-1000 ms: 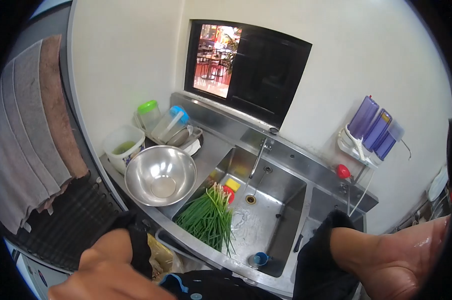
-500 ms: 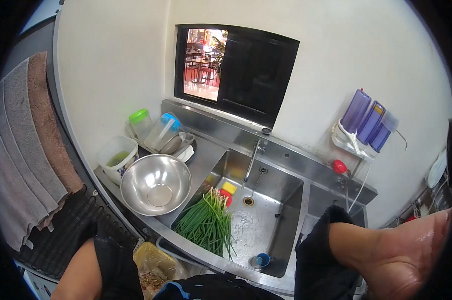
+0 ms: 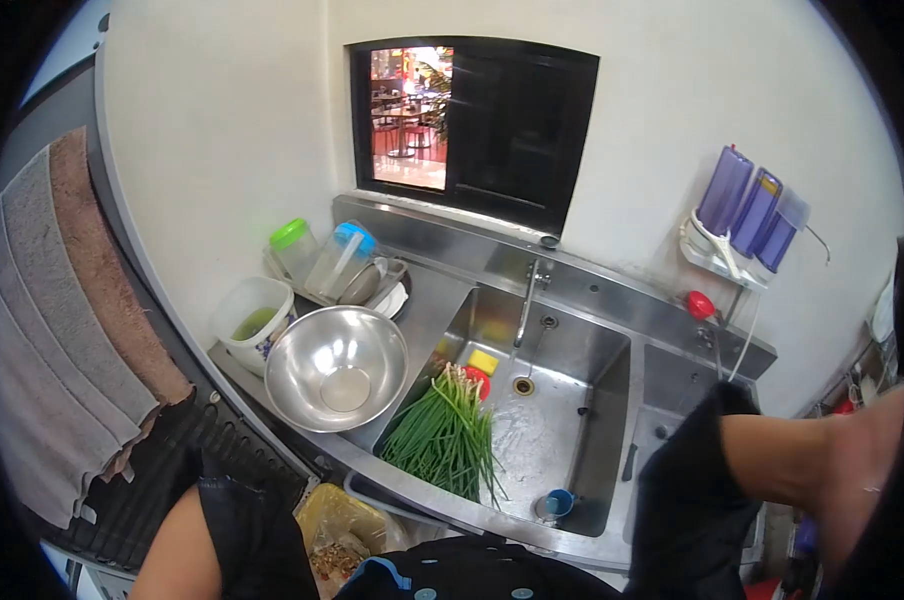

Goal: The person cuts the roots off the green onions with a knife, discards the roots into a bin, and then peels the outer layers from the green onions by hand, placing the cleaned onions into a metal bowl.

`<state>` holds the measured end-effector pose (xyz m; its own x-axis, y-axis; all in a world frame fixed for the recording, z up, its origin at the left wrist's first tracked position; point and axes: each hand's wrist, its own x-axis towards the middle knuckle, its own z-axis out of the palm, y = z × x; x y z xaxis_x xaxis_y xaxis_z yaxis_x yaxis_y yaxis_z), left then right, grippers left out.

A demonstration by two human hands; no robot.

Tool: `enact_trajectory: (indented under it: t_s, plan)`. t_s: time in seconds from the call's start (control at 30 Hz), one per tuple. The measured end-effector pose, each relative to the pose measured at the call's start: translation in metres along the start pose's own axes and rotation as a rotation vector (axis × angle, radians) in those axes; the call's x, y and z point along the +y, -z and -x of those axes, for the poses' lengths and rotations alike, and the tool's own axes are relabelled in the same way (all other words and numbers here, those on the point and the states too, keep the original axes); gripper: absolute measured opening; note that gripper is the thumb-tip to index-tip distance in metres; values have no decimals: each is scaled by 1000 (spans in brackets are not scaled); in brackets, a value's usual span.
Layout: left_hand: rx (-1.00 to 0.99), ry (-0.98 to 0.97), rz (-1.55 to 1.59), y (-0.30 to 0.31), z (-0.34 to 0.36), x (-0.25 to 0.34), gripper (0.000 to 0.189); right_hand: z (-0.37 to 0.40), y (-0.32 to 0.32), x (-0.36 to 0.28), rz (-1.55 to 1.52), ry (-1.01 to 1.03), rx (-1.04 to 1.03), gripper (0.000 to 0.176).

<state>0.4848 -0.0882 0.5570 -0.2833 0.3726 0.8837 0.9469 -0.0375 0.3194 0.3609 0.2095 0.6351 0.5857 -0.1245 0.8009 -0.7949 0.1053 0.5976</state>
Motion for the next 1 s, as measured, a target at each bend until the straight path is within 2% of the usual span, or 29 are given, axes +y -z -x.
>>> enact_trajectory:
  t_s: [0.27, 0.7, 0.87, 1.0]
  plan:
    - [45, 30, -63, 11, 16, 10, 35, -8, 4, -15, -20, -22, 7, 29]
    - [85, -19, -90, 20, 15, -20, 43, -12, -2, -28, 23, 14, -8, 27]
    - [88, -98, -77, 22, 13, -29, 46, -15, -1, -34, 44, 52, -4, 26]
    - [159, -244, -99, 25, 3, -33, 48, -18, -1, -27, 63, 27, -18, 26]
